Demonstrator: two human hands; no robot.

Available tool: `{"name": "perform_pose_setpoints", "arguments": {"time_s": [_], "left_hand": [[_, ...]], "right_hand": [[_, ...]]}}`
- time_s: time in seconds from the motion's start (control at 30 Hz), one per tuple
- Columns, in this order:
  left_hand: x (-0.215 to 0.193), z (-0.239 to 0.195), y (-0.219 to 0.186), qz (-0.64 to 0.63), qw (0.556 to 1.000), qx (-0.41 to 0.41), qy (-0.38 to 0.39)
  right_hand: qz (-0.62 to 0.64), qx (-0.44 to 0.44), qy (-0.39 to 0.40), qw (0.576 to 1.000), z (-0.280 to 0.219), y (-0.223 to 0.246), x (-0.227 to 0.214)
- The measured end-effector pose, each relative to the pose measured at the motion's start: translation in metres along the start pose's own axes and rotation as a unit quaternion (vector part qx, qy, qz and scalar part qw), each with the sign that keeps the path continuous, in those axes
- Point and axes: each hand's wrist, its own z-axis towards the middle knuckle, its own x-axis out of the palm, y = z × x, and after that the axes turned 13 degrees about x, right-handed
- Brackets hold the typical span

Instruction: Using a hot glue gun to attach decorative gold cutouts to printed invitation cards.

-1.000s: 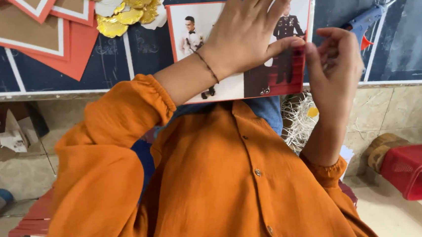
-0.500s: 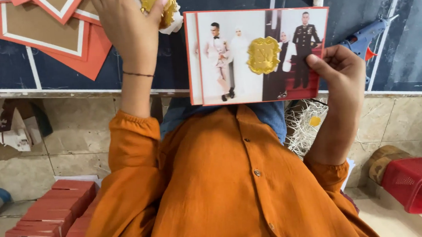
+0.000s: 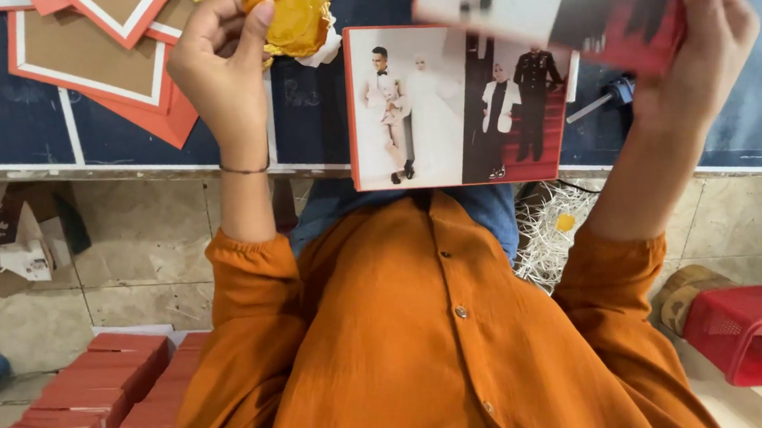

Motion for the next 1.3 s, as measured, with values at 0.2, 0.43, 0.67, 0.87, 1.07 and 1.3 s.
{"name": "perform_pose_setpoints", "arguments": {"time_s": [0.2, 0.43, 0.67, 0.87, 1.07, 1.3], "left_hand": [[-0.011, -0.006, 0.008, 0.079, 0.995, 0.055, 0.013], [0.012, 0.004, -0.097, -0.168, 0.972, -0.147, 0.071], [0.056, -0.008, -0.151, -0.197, 0.963, -0.080, 0.163], [0.074, -0.034, -0.164, -0.201, 0.957, -0.089, 0.190], [0.090, -0.053, -0.151, -0.219, 0.958, -0.119, 0.144], [0.080, -0.040, -0.154, -0.175, 0.957, -0.128, 0.193]], "right_hand": [[-0.276, -0.309, -0.011, 0.910, -0.002, 0.010, 0.033], [-0.229, -0.196, 0.147, 0.942, -0.112, 0.058, 0.111], [-0.051, -0.026, 0.139, 0.989, -0.142, 0.045, 0.115], [-0.276, -0.362, -0.025, 0.890, -0.148, 0.035, 0.112], [-0.324, -0.382, -0.062, 0.863, -0.152, 0.023, 0.098], [-0.431, -0.257, -0.104, 0.859, -0.097, -0.019, -0.030]]}}
